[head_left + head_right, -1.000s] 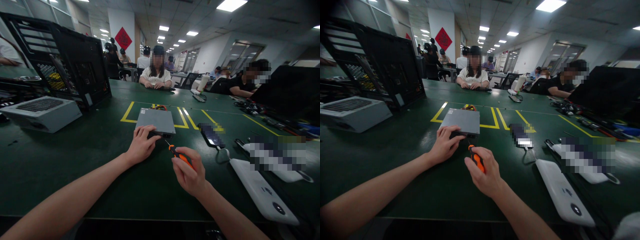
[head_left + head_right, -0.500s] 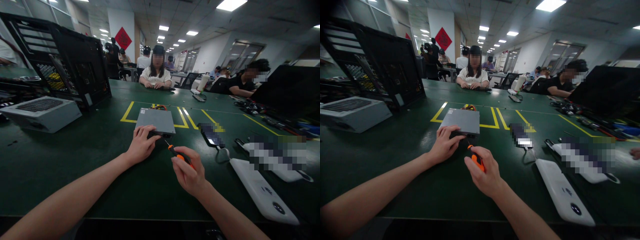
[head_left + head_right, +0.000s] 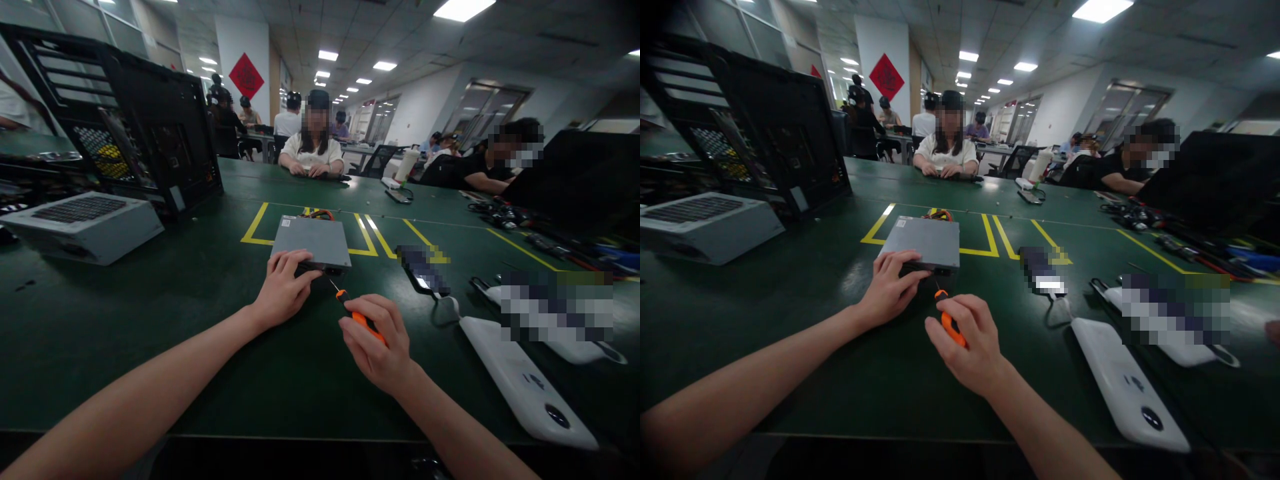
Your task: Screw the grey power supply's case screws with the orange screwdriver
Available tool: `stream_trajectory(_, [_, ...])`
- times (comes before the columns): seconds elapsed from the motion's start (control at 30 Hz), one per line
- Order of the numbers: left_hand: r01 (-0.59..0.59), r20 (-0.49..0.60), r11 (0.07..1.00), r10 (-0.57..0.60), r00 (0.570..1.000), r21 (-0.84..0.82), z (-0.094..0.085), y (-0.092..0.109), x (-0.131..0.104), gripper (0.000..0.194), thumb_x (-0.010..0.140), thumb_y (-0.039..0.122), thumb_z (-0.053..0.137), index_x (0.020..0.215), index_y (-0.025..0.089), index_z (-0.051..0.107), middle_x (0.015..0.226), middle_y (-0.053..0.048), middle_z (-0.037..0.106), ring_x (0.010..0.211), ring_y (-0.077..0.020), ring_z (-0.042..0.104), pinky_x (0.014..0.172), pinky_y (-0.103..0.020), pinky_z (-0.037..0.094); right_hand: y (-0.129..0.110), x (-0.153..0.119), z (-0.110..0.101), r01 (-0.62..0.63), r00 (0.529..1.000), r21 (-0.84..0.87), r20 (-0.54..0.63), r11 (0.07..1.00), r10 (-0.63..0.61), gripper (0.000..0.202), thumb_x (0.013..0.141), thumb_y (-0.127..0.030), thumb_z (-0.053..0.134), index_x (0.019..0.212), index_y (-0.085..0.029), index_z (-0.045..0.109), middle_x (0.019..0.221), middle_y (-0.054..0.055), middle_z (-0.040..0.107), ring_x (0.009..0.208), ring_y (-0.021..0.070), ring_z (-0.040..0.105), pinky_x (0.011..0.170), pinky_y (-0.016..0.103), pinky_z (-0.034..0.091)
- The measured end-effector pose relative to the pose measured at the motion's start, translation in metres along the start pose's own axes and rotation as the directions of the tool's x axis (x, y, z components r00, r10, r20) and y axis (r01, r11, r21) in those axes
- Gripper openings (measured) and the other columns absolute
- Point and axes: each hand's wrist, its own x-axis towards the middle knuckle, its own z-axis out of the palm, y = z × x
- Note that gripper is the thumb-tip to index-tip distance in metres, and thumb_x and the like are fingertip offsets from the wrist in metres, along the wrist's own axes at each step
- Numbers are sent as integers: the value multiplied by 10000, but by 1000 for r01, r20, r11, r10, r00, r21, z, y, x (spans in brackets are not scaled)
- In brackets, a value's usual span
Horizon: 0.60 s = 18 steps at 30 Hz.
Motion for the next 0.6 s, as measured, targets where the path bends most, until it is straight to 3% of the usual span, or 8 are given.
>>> stream_trajectory(0.6, [2,1,1000,-2,1000,-1,0,0,0,299,810,147,497,1072,237,610,1227,-105,465,1169,-252,406,972,-460,294,3,-5,3,-72,995,28,-62,997,74,387,735,-20,554,1064,-221,515,1137,88,474,1007,199,539,753,348,549])
